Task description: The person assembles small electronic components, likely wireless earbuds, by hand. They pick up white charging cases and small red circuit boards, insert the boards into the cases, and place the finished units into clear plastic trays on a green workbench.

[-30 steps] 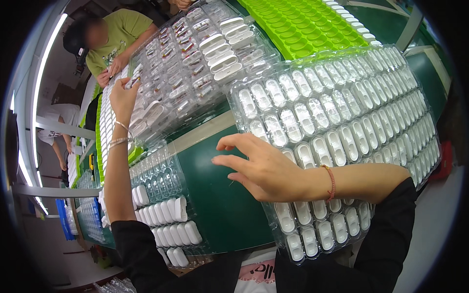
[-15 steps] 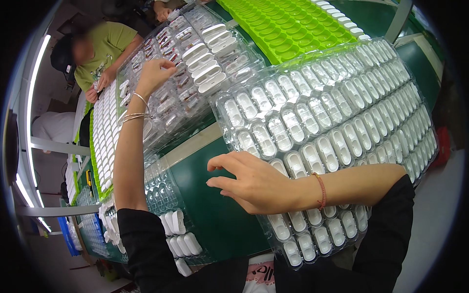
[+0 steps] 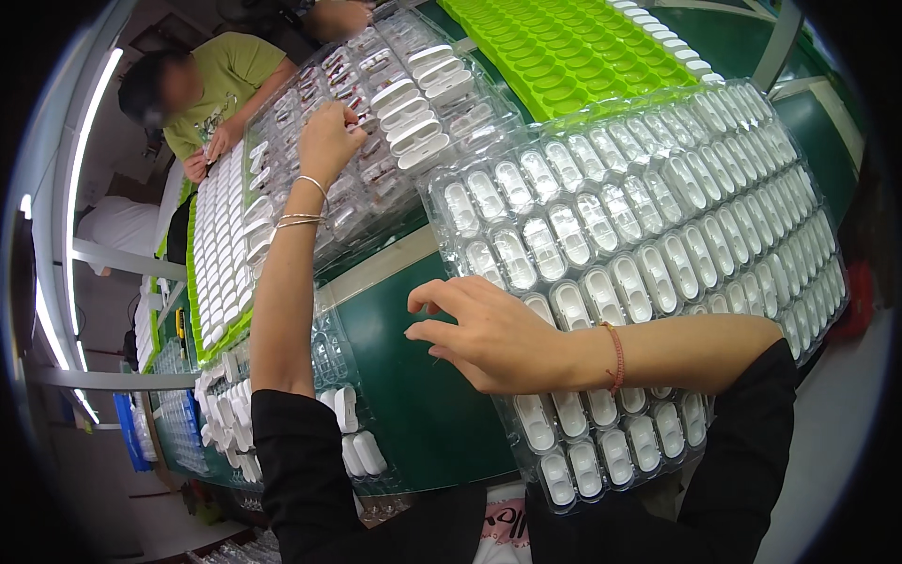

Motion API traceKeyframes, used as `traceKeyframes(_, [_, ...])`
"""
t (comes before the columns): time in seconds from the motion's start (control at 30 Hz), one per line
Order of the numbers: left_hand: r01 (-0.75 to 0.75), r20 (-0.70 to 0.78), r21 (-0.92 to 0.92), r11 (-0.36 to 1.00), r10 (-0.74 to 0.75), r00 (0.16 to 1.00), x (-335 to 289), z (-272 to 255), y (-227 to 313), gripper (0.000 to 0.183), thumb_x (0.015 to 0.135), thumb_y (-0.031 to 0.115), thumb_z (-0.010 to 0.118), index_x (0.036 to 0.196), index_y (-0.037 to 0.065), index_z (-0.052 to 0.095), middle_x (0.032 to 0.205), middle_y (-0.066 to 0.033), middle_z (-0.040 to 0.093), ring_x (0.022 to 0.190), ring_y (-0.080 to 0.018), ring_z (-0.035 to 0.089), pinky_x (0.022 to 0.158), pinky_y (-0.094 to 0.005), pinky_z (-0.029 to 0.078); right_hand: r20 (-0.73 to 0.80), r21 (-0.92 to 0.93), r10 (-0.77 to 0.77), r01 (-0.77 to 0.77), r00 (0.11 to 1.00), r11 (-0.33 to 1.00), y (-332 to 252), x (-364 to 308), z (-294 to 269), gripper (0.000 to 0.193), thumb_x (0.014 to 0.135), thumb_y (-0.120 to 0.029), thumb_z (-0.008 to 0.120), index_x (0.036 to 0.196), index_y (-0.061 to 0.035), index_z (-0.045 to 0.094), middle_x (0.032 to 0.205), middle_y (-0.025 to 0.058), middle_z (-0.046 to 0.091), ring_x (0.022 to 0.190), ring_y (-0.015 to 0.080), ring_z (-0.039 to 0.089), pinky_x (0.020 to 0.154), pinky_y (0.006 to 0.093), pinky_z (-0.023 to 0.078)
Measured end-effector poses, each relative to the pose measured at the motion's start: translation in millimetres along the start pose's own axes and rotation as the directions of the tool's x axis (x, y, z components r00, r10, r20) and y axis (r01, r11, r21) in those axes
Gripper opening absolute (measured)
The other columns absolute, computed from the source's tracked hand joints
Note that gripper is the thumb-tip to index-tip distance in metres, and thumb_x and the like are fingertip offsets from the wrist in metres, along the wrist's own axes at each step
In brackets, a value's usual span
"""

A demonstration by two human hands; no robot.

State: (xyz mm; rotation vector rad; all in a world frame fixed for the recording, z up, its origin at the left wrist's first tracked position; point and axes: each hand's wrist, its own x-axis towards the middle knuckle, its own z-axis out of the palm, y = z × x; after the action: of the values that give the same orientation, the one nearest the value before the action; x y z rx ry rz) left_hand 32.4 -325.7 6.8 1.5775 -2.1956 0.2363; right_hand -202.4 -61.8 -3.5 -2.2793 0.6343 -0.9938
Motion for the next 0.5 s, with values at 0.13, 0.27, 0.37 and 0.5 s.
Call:
traceKeyframes(0.13, [-0.023,-0.053,0.017,1.0,0.024,0.998,5,17,-23,0.031,0.068,0.021,0.075,0.09,0.0,0.069,0.095,-0.0212,0.069,0.09,-0.0348,0.066,0.084,-0.041,0.052,0.012,-0.015,-0.03,0.03,0.999,0.999,-1,2,1,0.029,0.078,-0.002,0.071,0.105,-0.0031,0.062,0.117,0.0116,0.054,0.099,0.0274,0.058,0.087,0.0416,0.045])
traceKeyframes(0.27, [0.039,0.187,0.01,0.999,-0.04,0.981,22,1,-26,0.036,0.066,0.023,0.079,0.093,0.0,0.07,0.096,-0.0205,0.069,0.094,-0.0339,0.066,0.086,-0.0402,0.052,0.011,-0.001,-0.025,0.025,1.0,1.0,-1,2,1,0.029,0.077,-0.002,0.072,0.104,-0.0029,0.062,0.117,0.0118,0.054,0.097,0.0264,0.059,0.086,0.0415,0.045])
traceKeyframes(0.37, [0.013,0.209,0.034,0.999,-0.02,0.978,21,-5,-15,0.033,0.068,0.02,0.078,0.094,0.001,0.072,0.098,-0.0222,0.069,0.096,-0.0359,0.066,0.087,-0.0424,0.053,0.007,-0.025,-0.03,0.03,1.0,0.999,1,0,1,0.028,0.077,-0.002,0.072,0.104,-0.0029,0.063,0.117,0.0116,0.054,0.096,0.0255,0.059,0.086,0.0413,0.045])
traceKeyframes(0.5, [-0.024,0.121,0.142,0.99,0.007,0.993,15,-2,-16,0.023,0.072,0.014,0.072,0.091,0.002,0.073,0.096,-0.0204,0.07,0.093,-0.0352,0.067,0.083,-0.0429,0.054,0.0,-0.019,-0.033,0.033,0.999,0.999,0,1,2,0.028,0.077,-0.002,0.072,0.103,-0.0031,0.063,0.116,0.011,0.054,0.096,0.0247,0.059,0.086,0.0409,0.045])
